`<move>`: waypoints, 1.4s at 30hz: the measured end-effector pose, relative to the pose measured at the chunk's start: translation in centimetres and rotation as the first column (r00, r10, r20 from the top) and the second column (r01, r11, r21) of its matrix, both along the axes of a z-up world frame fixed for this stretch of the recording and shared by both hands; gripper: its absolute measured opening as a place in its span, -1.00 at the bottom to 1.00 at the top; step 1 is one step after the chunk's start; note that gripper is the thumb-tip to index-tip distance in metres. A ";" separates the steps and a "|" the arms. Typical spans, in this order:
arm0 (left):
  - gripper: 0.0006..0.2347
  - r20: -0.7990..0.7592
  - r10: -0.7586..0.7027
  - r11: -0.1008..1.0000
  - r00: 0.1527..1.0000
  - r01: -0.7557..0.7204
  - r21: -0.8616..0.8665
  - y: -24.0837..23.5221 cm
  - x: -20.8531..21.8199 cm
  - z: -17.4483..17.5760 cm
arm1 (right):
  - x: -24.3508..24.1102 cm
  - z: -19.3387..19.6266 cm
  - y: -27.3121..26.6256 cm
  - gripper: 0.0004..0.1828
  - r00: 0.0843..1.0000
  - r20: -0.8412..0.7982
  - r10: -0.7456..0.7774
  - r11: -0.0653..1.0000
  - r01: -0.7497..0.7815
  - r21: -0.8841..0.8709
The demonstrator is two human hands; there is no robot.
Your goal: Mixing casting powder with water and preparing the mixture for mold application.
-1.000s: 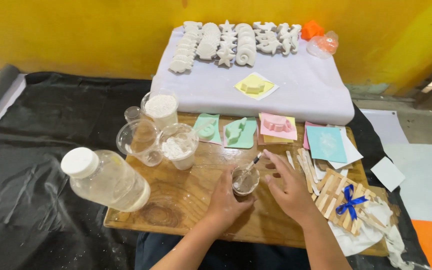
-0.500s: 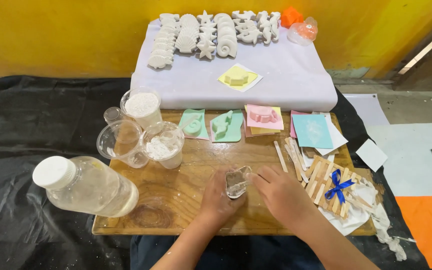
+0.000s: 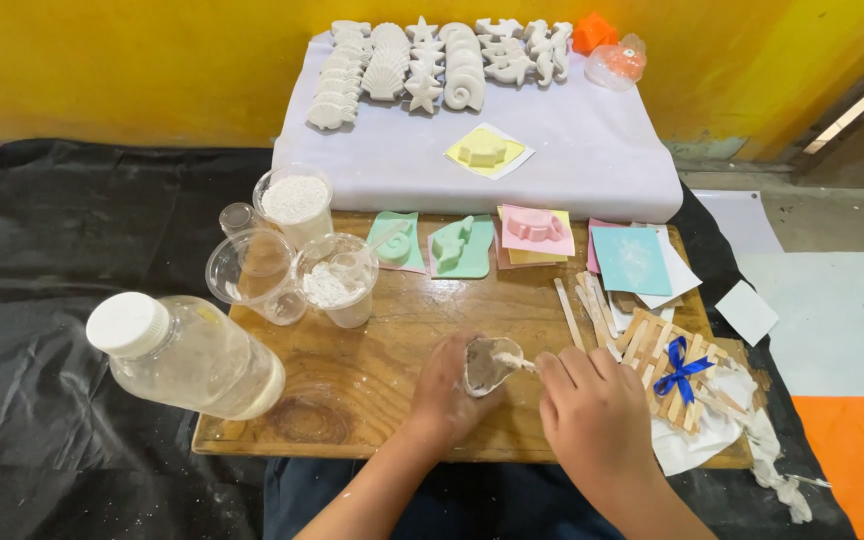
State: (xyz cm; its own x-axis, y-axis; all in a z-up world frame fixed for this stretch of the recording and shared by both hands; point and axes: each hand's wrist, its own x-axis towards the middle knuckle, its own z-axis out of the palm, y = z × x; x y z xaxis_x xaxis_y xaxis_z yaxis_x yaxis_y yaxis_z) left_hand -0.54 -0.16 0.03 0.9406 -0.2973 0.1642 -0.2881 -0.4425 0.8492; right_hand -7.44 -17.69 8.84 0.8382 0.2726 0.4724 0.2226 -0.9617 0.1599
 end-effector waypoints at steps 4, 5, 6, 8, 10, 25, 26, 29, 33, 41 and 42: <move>-0.41 -0.003 -0.012 1.000 1.000 0.012 0.002 0.1 0.1 -0.5 | 0.0 -0.8 0.8 -0.77 0.994 0.004 -0.105 0.994 0.105 0.028; -0.47 0.026 -0.016 1.000 1.000 0.017 -0.016 0.1 0.2 -0.5 | 0.0 -0.9 1.0 -0.74 0.992 0.023 -0.125 0.992 0.124 0.040; -0.53 0.055 -0.020 0.999 0.998 0.022 -0.033 0.1 0.3 -0.6 | 0.1 -1.0 1.2 -0.71 0.989 0.043 -0.144 0.988 0.142 0.053; -0.53 0.046 -0.023 0.999 0.999 0.025 -0.030 0.2 0.4 -0.7 | 0.6 -1.5 1.2 -0.67 0.989 0.068 -0.128 0.989 0.122 0.089; -0.52 0.036 -0.025 0.999 0.999 0.026 -0.030 0.2 0.6 -0.7 | 1.1 -1.4 0.9 -0.63 0.989 0.094 -0.111 0.988 0.099 0.122; -0.53 -0.098 -0.019 0.990 0.995 0.032 0.135 -0.4 0.3 0.4 | 2.4 -2.6 0.0 -0.69 0.978 0.048 0.201 0.971 -0.206 0.124; -0.50 -0.033 -0.049 0.997 0.998 0.050 0.051 -0.2 0.4 -0.6 | 2.0 -2.0 -0.2 -0.67 0.987 0.058 0.148 0.983 -0.153 0.099; -0.49 0.072 -0.076 0.996 0.995 0.078 -0.033 0.1 0.5 -1.8 | 1.1 -0.5 -0.5 -0.59 0.991 0.129 0.046 0.996 -0.055 0.066; -0.47 -0.045 -0.118 0.991 0.992 0.120 0.053 0.0 0.7 -1.2 | 1.2 -0.2 0.4 -0.53 0.967 0.255 -0.007 0.999 -0.006 0.053; -0.59 -0.064 -0.186 0.979 0.980 0.191 0.077 -0.3 0.6 -1.0 | 2.0 -2.8 0.7 -0.63 0.972 0.218 0.092 0.990 -0.112 0.082; -0.55 -0.031 -0.173 0.983 0.985 0.174 0.060 -0.3 0.6 -1.9 | 1.9 -2.5 0.5 -0.57 0.976 0.208 0.069 0.993 -0.087 0.079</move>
State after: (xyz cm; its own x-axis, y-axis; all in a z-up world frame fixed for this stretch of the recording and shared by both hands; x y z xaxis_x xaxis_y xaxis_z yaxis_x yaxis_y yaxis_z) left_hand 0.02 -0.50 -1.85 0.8775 -0.4650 0.1170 -0.3437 -0.4398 0.8297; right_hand -5.58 -17.21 6.36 0.6992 0.2837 0.6562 0.2691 -0.9548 0.1260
